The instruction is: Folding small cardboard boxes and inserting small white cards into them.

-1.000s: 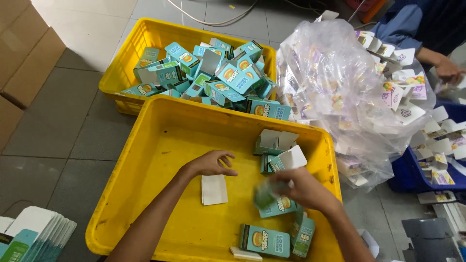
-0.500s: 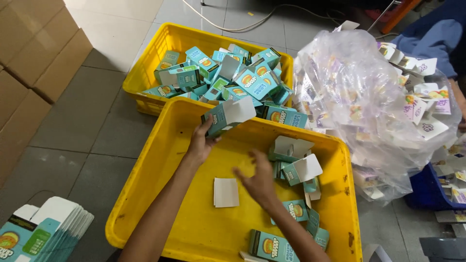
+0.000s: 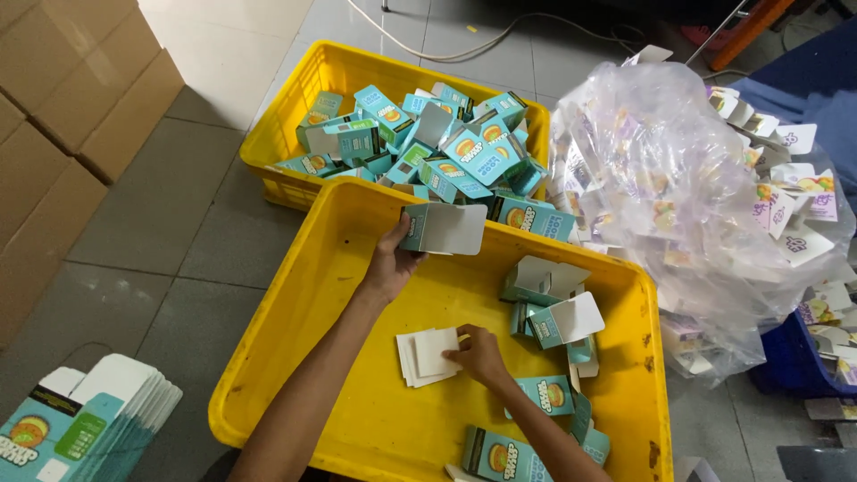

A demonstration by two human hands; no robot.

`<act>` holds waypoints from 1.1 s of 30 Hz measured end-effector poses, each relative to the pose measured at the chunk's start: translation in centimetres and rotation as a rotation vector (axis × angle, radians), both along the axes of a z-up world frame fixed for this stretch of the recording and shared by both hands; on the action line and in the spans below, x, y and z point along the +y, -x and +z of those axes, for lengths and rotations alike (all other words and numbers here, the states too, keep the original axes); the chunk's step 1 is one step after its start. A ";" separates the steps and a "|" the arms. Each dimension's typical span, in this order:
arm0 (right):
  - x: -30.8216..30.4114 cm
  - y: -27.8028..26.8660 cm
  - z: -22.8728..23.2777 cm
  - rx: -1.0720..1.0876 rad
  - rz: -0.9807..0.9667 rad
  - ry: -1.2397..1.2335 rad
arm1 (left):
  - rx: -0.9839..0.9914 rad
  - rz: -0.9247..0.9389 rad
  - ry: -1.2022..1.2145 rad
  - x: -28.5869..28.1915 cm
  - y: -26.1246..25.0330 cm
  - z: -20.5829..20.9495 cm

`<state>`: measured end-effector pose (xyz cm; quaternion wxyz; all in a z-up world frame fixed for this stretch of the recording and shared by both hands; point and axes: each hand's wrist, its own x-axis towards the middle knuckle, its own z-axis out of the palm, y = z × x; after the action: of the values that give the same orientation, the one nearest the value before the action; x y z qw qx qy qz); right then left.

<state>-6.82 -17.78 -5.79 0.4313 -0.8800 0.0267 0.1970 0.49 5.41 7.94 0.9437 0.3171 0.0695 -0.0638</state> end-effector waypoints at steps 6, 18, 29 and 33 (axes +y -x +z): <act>1.0 -0.1 4.1 -0.186 0.031 0.011 | -0.008 -0.018 -0.056 0.0 -0.1 -0.8; 0.9 -0.2 14.0 0.042 -0.332 -0.675 | 0.139 0.230 -0.170 -3.1 0.8 -2.5; 5.3 3.1 14.0 -0.095 -0.295 -0.762 | 0.322 0.467 -0.405 -8.3 4.5 -0.7; 5.9 3.4 14.9 -0.093 -0.176 -0.687 | 0.255 0.275 -0.640 -7.1 4.9 -0.7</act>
<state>-10.24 -11.92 9.07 0.7182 -0.6859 0.0148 0.1164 -4.41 -1.74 7.24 0.7804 0.5732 0.2450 0.0497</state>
